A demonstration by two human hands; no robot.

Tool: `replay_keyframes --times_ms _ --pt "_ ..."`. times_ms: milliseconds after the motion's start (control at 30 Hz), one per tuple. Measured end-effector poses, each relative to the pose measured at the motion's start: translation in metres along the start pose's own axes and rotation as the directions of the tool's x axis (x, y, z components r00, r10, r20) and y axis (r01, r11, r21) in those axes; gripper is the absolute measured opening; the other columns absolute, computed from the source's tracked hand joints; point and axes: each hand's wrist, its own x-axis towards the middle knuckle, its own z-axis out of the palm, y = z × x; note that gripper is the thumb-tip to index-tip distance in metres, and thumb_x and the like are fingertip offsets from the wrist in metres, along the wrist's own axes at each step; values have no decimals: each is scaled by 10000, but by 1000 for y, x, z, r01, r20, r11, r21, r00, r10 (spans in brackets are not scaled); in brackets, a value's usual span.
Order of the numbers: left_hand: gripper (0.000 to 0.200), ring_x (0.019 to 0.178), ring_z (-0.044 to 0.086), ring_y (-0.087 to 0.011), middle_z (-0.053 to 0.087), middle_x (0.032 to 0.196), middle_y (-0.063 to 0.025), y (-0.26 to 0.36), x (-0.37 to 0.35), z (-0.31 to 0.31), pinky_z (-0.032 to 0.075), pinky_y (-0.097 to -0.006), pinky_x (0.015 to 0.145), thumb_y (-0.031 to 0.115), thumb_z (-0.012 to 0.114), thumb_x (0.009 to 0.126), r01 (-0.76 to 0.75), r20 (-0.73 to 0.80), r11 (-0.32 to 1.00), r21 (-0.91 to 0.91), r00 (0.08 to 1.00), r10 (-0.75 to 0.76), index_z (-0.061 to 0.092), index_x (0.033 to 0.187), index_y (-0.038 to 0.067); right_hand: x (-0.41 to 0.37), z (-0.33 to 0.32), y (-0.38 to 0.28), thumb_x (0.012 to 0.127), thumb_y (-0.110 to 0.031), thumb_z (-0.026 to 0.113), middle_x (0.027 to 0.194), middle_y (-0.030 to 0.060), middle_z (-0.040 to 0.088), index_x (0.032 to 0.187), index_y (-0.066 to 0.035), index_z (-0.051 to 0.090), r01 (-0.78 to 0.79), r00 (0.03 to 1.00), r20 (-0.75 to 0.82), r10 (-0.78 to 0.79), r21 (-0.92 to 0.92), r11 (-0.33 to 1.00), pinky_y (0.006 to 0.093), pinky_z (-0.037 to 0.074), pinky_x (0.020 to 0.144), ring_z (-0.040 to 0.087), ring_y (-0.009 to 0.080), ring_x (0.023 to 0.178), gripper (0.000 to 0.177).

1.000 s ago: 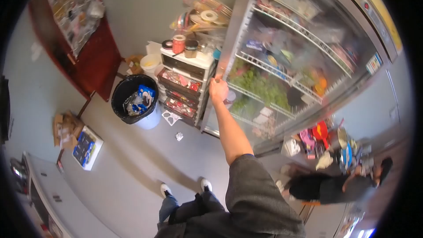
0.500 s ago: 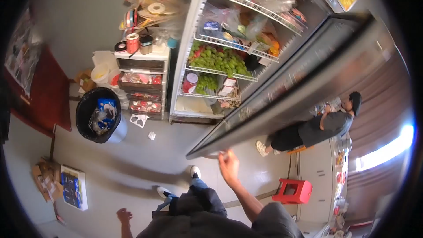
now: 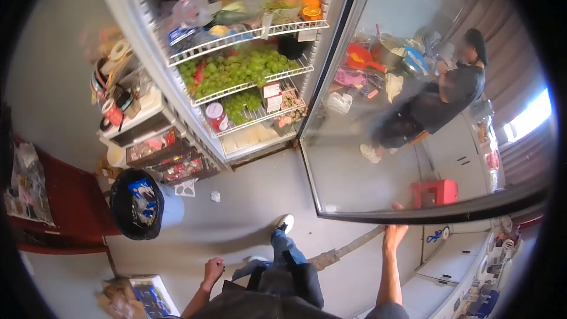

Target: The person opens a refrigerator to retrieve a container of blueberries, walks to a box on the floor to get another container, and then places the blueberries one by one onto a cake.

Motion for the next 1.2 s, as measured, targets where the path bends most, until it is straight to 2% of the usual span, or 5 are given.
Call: replay_keyframes --times_ms 233,400,667,867,1200 --pt "215 954 668 -446 700 1035 -226 244 103 -109 543 -535 823 76 591 916 -356 -121 883 307 905 407 729 1081 82 20 -21 42 1056 -225 583 1076 64 701 1402 -14 565 8 994 -110 -5 22 1000 238 420 544 472 69 640 406" --pt "258 943 664 -389 669 1032 -191 474 184 -189 546 -456 815 -60 604 882 -738 -213 514 436 470 856 697 1119 -15 -20 -34 141 1086 -198 517 849 87 661 1080 -1 663 -325 935 -205 290 -166 931 253 439 453 611 114 562 246" --pt "201 1004 653 -397 664 1094 -217 662 317 -232 519 -442 899 46 537 1010 -793 -298 163 588 -26 954 665 1157 -1 -172 107 142 1072 -169 529 1164 196 736 1536 -42 457 -711 655 190 731 -171 682 270 498 442 653 142 560 486" --pt "465 1166 656 -290 699 1267 -201 716 392 -270 490 -381 1011 354 663 1005 -451 -468 745 491 585 663 661 1304 -2 -180 204 127 1064 -160 523 1112 184 747 1511 9 470 -779 489 335 806 -248 576 270 512 461 652 137 560 481" --pt "454 1144 665 -280 707 1250 -188 744 473 -292 501 -376 999 340 661 1001 -499 -303 629 595 586 752 660 1308 6 -232 215 202 1024 -250 513 1263 184 717 1526 -74 479 -585 446 445 777 -512 629 375 592 818 714 240 1026 533"
